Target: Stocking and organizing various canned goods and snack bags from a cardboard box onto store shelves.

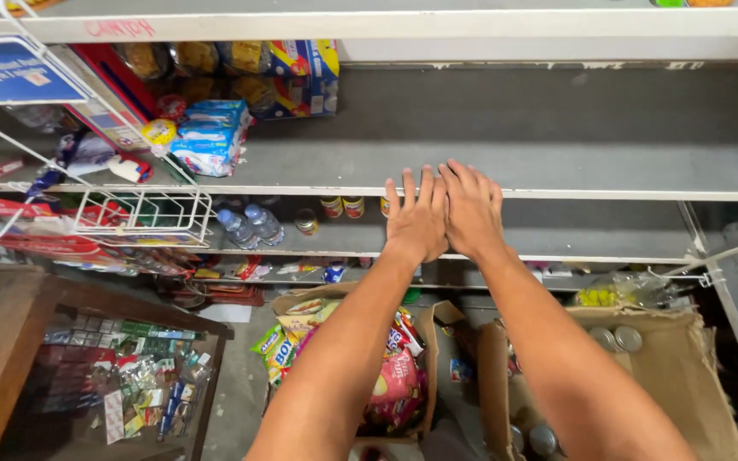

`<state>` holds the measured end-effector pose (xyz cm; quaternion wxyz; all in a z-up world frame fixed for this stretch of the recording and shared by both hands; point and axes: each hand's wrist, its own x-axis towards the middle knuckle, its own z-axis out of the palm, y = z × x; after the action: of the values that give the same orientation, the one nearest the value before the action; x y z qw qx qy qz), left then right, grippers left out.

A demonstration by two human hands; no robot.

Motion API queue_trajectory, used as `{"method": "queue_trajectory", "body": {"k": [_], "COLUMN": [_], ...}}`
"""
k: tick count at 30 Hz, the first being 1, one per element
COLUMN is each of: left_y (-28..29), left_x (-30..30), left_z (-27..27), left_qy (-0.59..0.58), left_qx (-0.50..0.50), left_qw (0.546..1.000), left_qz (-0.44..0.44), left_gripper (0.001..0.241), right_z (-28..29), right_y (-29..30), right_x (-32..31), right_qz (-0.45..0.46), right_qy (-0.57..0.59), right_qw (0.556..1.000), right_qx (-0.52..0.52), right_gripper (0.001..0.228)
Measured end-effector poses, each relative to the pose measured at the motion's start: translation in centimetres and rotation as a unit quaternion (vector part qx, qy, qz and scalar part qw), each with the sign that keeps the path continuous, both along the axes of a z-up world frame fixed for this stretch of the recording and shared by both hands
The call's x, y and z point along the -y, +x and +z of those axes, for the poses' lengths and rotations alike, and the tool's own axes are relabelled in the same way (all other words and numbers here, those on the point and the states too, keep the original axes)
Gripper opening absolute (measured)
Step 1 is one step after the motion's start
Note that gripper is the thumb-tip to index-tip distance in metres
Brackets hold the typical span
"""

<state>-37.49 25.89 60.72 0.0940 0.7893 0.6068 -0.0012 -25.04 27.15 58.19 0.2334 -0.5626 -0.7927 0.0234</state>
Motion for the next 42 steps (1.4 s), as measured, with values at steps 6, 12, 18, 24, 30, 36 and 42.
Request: {"method": "queue_trajectory", "body": {"k": [6, 12, 18, 24, 30, 36, 42], "left_y": [0.3, 0.4, 0.4, 0.3, 0.4, 0.2, 0.1], "left_x": [-0.9, -1.3, -1.3, -1.2, -1.1, -1.0, -1.2], "left_z": [-0.8, -1.6, -1.4, -1.1, -1.0, -0.2, -0.3], "left_qy": [0.000, 0.017, -0.006, -0.029, -0.029, -0.050, -0.050], "left_qx": [0.019, 0.007, 0.030, 0.027, 0.034, 0.012, 0.013], "left_qw": [1.000, 1.000, 0.999, 0.999, 0.999, 0.999, 0.999], "left_qz": [0.006, 0.006, 0.014, 0.012, 0.015, 0.010, 0.006], "left_gripper": [0.089, 0.088, 0.089, 0.092, 0.095, 0.097, 0.098], "right_z": [0.4, 1.0, 1.0, 0.5, 0.4, 0.7, 0.4], "right_y": [-0.4, -0.7, -1.0, -0.9, -0.7, -0.9, -0.9], "right_x": [-0.5, 0.0, 0.1, 0.0, 0.3, 0.2, -0.1], "right_qz": [-0.005, 0.001, -0.004, -0.018, -0.022, -0.020, -0.014], "right_qy": [-0.008, 0.021, 0.006, 0.004, -0.013, -0.005, 0.024], "right_qw": [1.000, 0.999, 0.999, 0.999, 0.999, 1.000, 0.999], "right_qx": [-0.008, -0.034, -0.041, -0.040, -0.030, -0.019, -0.031], "right_gripper": [0.054, 0.049, 0.047, 0.049, 0.051, 0.056, 0.048]}}
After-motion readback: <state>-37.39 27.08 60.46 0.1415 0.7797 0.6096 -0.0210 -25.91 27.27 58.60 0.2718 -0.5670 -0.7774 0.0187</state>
